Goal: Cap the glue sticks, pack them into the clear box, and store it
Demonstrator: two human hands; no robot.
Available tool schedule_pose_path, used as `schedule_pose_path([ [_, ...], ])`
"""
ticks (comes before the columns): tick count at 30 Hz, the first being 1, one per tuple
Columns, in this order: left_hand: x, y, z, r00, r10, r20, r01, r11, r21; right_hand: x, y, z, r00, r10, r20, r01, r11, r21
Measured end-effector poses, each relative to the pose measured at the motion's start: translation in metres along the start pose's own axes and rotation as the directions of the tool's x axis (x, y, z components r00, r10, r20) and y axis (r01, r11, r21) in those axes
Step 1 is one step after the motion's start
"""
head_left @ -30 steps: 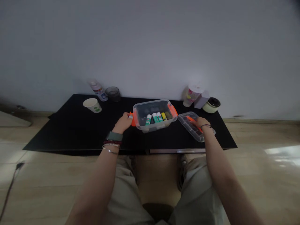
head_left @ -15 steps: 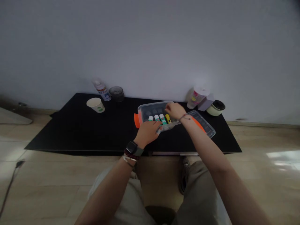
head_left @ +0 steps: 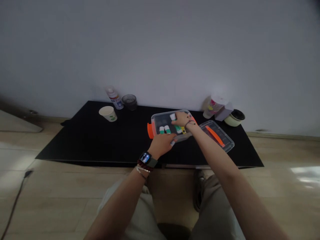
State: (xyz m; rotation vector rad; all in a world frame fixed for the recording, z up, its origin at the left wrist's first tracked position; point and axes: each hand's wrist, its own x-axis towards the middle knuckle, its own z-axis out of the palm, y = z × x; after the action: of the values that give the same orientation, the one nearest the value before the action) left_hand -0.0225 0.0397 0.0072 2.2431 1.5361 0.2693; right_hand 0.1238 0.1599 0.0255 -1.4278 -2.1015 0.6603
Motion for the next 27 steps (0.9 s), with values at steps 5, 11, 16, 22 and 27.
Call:
schedule_pose_path([
  [5, 0.005, -0.001, 0.002, 0.992, -0.109, -0.065, 0.114, 0.992, 0.062, -0.045, 0.003, -0.055, 0.970, 0.061, -0.236, -0.009, 0.977, 0.215],
  [11, 0.009, 0.004, 0.006, 0.960, -0.003, -0.281, -0.002, 1.000, -0.017, -0.110, 0.031, -0.053, 0.964, 0.265, 0.009, -0.230, 0.819, 0.526],
  [16, -0.007, 0.032, 0.023, 0.935, 0.101, -0.340, -0.237, 0.891, -0.388, -0.129, 0.033, -0.025, 0.954, 0.241, 0.175, -0.298, 0.789, 0.537],
  [22, -0.023, 0.058, 0.053, 0.986, 0.023, 0.167, 0.139, 0.447, -0.884, -0.144, 0.013, -0.027, 0.986, 0.105, 0.132, -0.145, 0.929, 0.342],
  [27, -0.023, 0.065, 0.042, 0.962, 0.085, 0.259, 0.230, 0.260, -0.938, -0.145, 0.017, -0.023, 0.997, 0.061, 0.053, -0.074, 0.957, 0.279],
])
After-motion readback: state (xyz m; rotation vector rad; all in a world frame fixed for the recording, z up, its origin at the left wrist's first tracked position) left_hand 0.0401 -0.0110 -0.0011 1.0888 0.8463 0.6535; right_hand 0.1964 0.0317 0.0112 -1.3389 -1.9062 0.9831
